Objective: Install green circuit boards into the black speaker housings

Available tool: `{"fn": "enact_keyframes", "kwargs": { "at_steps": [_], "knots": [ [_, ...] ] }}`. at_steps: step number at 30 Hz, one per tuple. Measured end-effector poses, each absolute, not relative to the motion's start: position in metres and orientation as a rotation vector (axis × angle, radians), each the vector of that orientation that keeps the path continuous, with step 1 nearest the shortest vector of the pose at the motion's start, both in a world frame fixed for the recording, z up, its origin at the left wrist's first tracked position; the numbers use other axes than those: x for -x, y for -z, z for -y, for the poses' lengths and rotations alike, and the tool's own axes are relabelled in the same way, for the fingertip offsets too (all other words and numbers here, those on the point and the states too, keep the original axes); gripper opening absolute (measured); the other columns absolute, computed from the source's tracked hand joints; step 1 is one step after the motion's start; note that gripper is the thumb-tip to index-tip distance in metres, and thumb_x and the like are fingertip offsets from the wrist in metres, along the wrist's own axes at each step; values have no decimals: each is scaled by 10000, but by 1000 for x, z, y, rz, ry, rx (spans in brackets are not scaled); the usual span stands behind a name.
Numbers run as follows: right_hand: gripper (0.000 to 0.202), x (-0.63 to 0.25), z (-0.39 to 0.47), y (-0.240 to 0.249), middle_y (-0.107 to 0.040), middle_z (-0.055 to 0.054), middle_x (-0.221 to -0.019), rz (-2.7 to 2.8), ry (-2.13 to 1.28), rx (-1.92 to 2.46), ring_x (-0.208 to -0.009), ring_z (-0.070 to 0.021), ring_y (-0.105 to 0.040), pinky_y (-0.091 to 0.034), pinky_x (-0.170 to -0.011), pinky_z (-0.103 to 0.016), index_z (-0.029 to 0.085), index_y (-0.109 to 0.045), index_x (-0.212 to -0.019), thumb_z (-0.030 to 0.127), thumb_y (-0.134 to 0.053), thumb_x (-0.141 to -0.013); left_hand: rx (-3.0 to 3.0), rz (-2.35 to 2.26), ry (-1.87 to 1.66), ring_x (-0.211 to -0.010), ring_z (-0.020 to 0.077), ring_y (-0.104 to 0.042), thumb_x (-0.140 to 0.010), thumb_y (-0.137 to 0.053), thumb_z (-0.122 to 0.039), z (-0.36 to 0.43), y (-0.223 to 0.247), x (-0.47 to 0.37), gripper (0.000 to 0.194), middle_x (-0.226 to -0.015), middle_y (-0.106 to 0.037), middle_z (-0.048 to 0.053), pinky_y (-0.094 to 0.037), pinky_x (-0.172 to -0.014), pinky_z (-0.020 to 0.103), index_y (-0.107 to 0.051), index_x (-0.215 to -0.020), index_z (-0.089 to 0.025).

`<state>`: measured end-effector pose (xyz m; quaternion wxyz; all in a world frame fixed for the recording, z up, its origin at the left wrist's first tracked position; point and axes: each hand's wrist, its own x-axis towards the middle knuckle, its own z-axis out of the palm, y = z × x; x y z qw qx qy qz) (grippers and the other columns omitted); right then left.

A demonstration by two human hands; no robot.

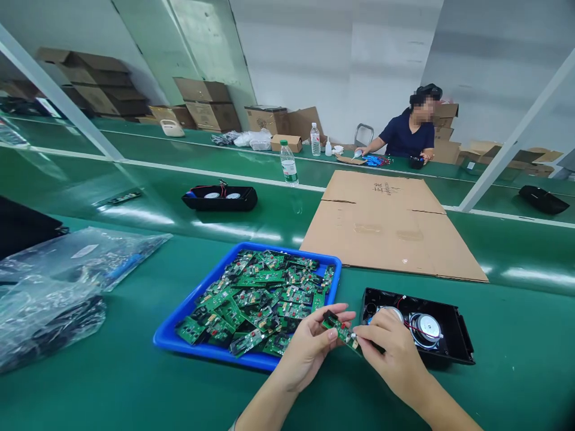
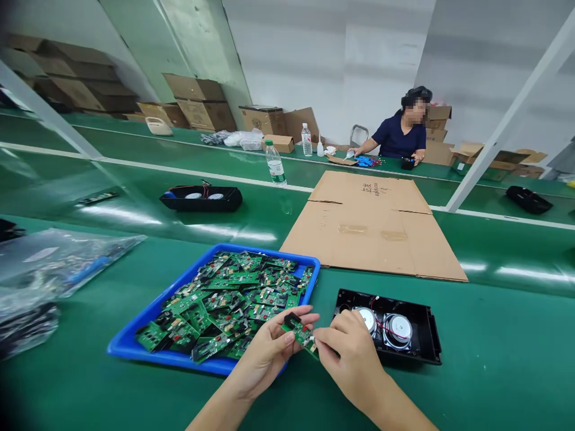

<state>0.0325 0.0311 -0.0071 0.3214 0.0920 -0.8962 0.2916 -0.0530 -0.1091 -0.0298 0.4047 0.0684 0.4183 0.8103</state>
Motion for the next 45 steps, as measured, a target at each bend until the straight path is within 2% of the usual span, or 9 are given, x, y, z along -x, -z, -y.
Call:
{"fn": "enact_keyframes", "kwargs": {
  "at_steps": [2, 6, 12, 20, 24, 28, 37, 42, 45],
  "knots": [
    [166, -33, -32, 8, -452, -3, -624, 2375, -750, -260, -604, -102, -373, -292, -564, -238, 150, -589, -781, 114, -454, -872, -213, -999, -2000, -814, 155, -603, -547, -810, -299, 111, 29, 51, 487, -933, -666, 91, -479, -687, 217, -577, -956, -176],
    [192, -33, -32, 8, -430, -5, -624, 2394, -654, -292, -603, -105, -337, -267, -567, -247, 143, -585, -760, 105, -436, -876, -301, -937, -1956, -738, 137, -613, -578, -792, -303, 111, 28, 48, 380, -919, -668, 76, -481, -640, 212, -545, -840, -182],
    [240, -34, -32, 9, -430, -16, -613, 2464, -490, -391, -612, -124, -317, -239, -559, -263, 137, -581, -747, 112, -389, -889, -311, -988, -1915, -712, 154, -607, -594, -777, -326, 109, 27, 48, 422, -940, -660, 104, -520, -673, 293, -592, -933, -157],
    [230, -34, -30, 6, -440, -37, -604, 2461, -220, -443, -625, -137, -320, -226, -555, -282, 98, -585, -719, 42, -410, -857, -253, -1023, -1922, -694, 118, -592, -622, -760, -303, 104, 29, 47, 391, -992, -656, 104, -484, -600, 200, -601, -949, -161],
    [242, -36, -31, 10, -437, -44, -598, 2464, -148, -505, -618, -142, -321, -220, -549, -292, 80, -583, -708, 19, -392, -844, -285, -1071, -1901, -748, 136, -605, -605, -774, -282, 104, 33, 48, 412, -997, -658, 107, -491, -665, 226, -594, -952, -155],
    [241, -34, -32, 17, -454, -38, -609, 2434, -240, -535, -608, -134, -323, -221, -534, -286, 82, -573, -717, 35, -387, -863, -333, -1120, -1889, -858, 185, -607, -582, -786, -298, 106, 36, 50, 451, -1026, -647, 119, -484, -731, 262, -584, -958, -153],
    [299, -29, -32, 31, -460, -29, -607, 2389, -242, -496, -601, -131, -343, -233, -534, -281, 115, -512, -618, 52, -373, -875, -453, -1266, -1802, -902, 221, -591, -630, -743, -344, 108, 37, 55, 452, -1069, -622, 141, -453, -792, 318, -541, -985, -148],
    [285, -26, -27, 38, -478, -24, -602, 2363, -288, -417, -597, -125, -354, -240, -534, -274, 120, -509, -623, 72, -391, -878, -426, -1280, -1830, -759, 158, -575, -630, -743, -343, 105, 35, 54, 442, -962, -647, 102, -436, -727, 262, -540, -972, -150],
    [307, -25, -26, 32, -484, -14, -590, 2358, -302, -403, -594, -122, -368, -270, -556, -271, 132, -503, -612, 78, -372, -885, -346, -1301, -1827, -573, 105, -503, -603, -753, -390, 102, 31, 54, 503, -640, -596, -6, -406, -572, 207, -541, -989, -147]
  ]
}}
